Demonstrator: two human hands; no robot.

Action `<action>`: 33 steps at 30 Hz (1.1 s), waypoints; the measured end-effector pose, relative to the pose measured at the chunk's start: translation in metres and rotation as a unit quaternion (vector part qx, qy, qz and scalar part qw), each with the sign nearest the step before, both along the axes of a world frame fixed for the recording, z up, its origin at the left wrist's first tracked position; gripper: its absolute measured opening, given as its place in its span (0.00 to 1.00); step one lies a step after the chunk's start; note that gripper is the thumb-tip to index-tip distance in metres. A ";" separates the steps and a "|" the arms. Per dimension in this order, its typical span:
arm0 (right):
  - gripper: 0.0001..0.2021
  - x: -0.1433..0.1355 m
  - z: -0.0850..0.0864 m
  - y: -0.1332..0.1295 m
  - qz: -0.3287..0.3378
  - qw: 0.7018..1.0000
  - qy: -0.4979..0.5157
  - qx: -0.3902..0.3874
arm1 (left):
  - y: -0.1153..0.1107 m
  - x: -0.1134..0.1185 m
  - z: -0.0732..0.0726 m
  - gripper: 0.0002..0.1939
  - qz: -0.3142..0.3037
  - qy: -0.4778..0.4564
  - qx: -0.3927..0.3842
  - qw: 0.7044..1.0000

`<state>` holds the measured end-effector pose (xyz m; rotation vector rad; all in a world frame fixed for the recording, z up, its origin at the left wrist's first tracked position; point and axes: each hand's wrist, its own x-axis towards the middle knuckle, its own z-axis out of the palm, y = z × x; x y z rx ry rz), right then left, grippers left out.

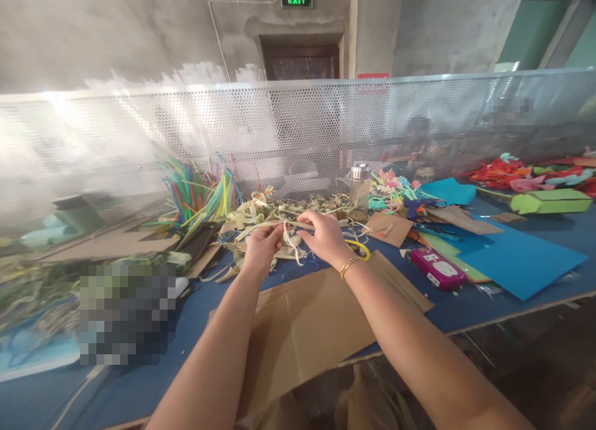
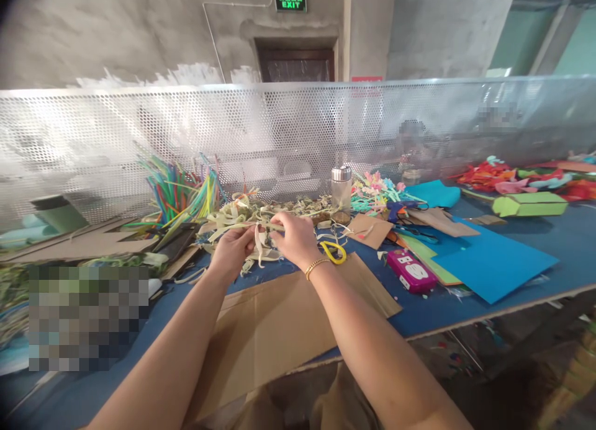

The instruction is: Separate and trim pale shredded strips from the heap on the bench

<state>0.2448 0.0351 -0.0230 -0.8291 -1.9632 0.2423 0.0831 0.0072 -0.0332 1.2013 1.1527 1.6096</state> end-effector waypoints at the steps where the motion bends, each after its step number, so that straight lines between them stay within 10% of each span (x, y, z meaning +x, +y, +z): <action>1: 0.07 -0.002 -0.001 -0.001 0.006 1.000 -0.007 0.001 | -0.001 0.001 0.000 0.19 0.001 -0.002 -0.001 1.000; 33: 0.13 -0.006 0.001 -0.009 -0.011 0.981 -0.155 0.117 | -0.006 0.002 -0.001 0.17 0.010 0.065 0.002 0.998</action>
